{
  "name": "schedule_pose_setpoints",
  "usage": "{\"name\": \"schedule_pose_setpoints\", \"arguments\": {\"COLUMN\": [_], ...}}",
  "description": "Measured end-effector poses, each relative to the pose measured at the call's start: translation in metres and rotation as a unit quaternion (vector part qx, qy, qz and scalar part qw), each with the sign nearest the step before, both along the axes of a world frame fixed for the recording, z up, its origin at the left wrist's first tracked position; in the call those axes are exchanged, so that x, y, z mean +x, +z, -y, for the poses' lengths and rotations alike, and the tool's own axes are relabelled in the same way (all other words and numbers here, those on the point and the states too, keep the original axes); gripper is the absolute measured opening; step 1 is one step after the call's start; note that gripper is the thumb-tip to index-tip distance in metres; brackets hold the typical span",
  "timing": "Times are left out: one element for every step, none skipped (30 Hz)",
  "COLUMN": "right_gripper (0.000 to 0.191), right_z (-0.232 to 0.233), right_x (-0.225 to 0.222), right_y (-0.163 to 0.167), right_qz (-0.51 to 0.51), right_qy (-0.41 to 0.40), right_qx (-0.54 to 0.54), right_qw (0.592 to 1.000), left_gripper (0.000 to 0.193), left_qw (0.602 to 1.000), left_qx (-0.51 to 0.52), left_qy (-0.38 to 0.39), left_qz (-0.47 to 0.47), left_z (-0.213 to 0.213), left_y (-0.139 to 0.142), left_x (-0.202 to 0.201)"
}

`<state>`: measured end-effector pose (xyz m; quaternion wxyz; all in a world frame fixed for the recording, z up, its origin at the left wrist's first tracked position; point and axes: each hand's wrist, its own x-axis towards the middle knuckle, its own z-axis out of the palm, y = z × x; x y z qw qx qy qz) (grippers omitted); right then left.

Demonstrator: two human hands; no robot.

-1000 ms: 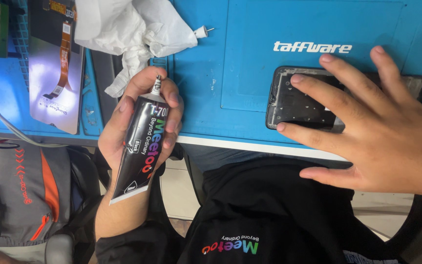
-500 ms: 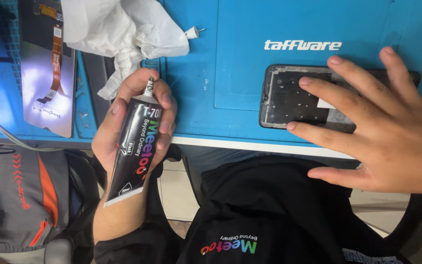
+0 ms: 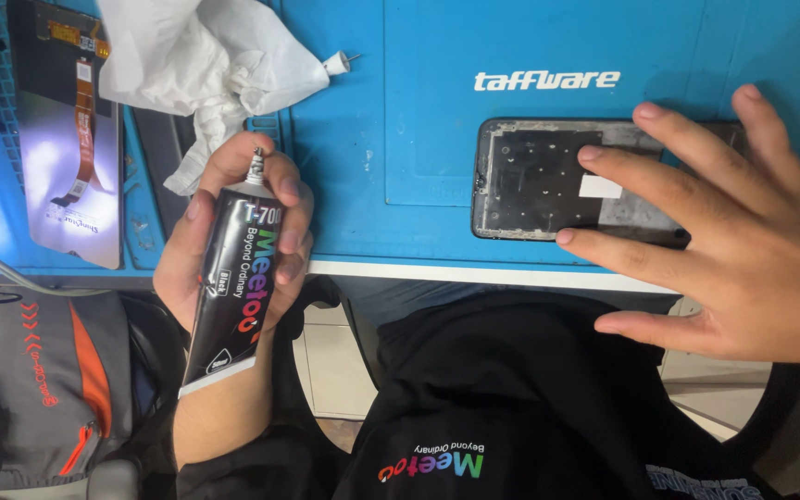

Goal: The person holds a disassembled phone frame on a blue repair mat and squeezes multi-purpose adhesive from a tube along its edges, rotating the frame to reach different sides. They set the tube down, pick it up again to apply more adhesive, then use tweezers to work along the frame edge.

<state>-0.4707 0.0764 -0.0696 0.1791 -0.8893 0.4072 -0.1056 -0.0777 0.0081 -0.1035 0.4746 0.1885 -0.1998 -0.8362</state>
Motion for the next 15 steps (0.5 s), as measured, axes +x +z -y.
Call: {"name": "schedule_pose_setpoints", "arguments": {"right_gripper": [0.073, 0.073, 0.072, 0.072, 0.073, 0.073, 0.073, 0.073, 0.073, 0.073, 0.073, 0.073, 0.073, 0.073, 0.073], "right_z": [-0.001, -0.002, -0.003, -0.004, -0.005, -0.006, -0.006, -0.007, -0.008, -0.009, -0.010, -0.012, -0.013, -0.014, -0.016], "right_x": [-0.001, -0.003, -0.004, -0.005, -0.007, -0.008, -0.010, -0.011, -0.012, -0.014, -0.015, -0.017, -0.018, -0.020, -0.021], "right_y": [0.000, 0.000, -0.001, -0.001, -0.001, -0.002, -0.002, -0.003, -0.003, -0.004, -0.004, -0.004, -0.004, -0.004, -0.005], "right_qz": [-0.002, 0.003, 0.009, 0.016, 0.014, 0.012, 0.010, 0.011, 0.011, 0.012, 0.008, 0.004, 0.000, 0.001, 0.002], "right_qy": [-0.002, -0.003, -0.004, -0.005, -0.005, -0.006, -0.005, -0.005, -0.005, -0.005, -0.006, -0.006, -0.007, -0.008, -0.010], "right_qx": [0.001, 0.000, 0.000, 0.000, 0.000, 0.000, 0.000, -0.001, -0.001, -0.002, -0.003, -0.005, -0.005, -0.005, -0.005], "right_qw": [1.000, 1.000, 1.000, 1.000, 1.000, 1.000, 1.000, 1.000, 1.000, 1.000, 1.000, 1.000, 1.000, 1.000, 1.000], "left_gripper": [0.048, 0.048, 0.048, 0.047, 0.047, 0.047, 0.047, 0.047, 0.047, 0.047, 0.047, 0.047, 0.048, 0.048, 0.047], "left_qw": [1.000, 1.000, 1.000, 1.000, 1.000, 1.000, 1.000, 1.000, 1.000, 1.000, 1.000, 1.000, 1.000, 1.000, 1.000], "left_qx": [-0.001, -0.003, -0.002, -0.001, 0.003, 0.005, 0.006, 0.004, 0.004, 0.004, 0.004, 0.007, 0.011, 0.018, 0.019], "left_qy": [0.000, 0.001, 0.003, 0.004, 0.006, 0.007, 0.008, 0.009, 0.009, 0.008, 0.008, 0.011, 0.014, 0.019, 0.019], "left_qz": [-0.002, -0.003, -0.004, -0.004, -0.004, -0.003, -0.002, 0.000, 0.001, 0.002, 0.002, 0.003, 0.003, 0.005, 0.003], "left_z": [0.000, 0.000, -0.001, -0.001, -0.002, -0.002, -0.003, -0.003, -0.004, -0.004, -0.004, -0.004, -0.005, -0.005, -0.005], "left_y": [0.000, -0.001, -0.001, -0.001, -0.001, -0.001, -0.001, -0.001, -0.001, -0.001, -0.002, -0.001, -0.001, -0.001, -0.001], "left_x": [0.000, -0.001, -0.001, -0.001, -0.001, -0.001, -0.001, -0.001, -0.001, -0.001, -0.002, -0.002, -0.002, -0.003, -0.003]}}
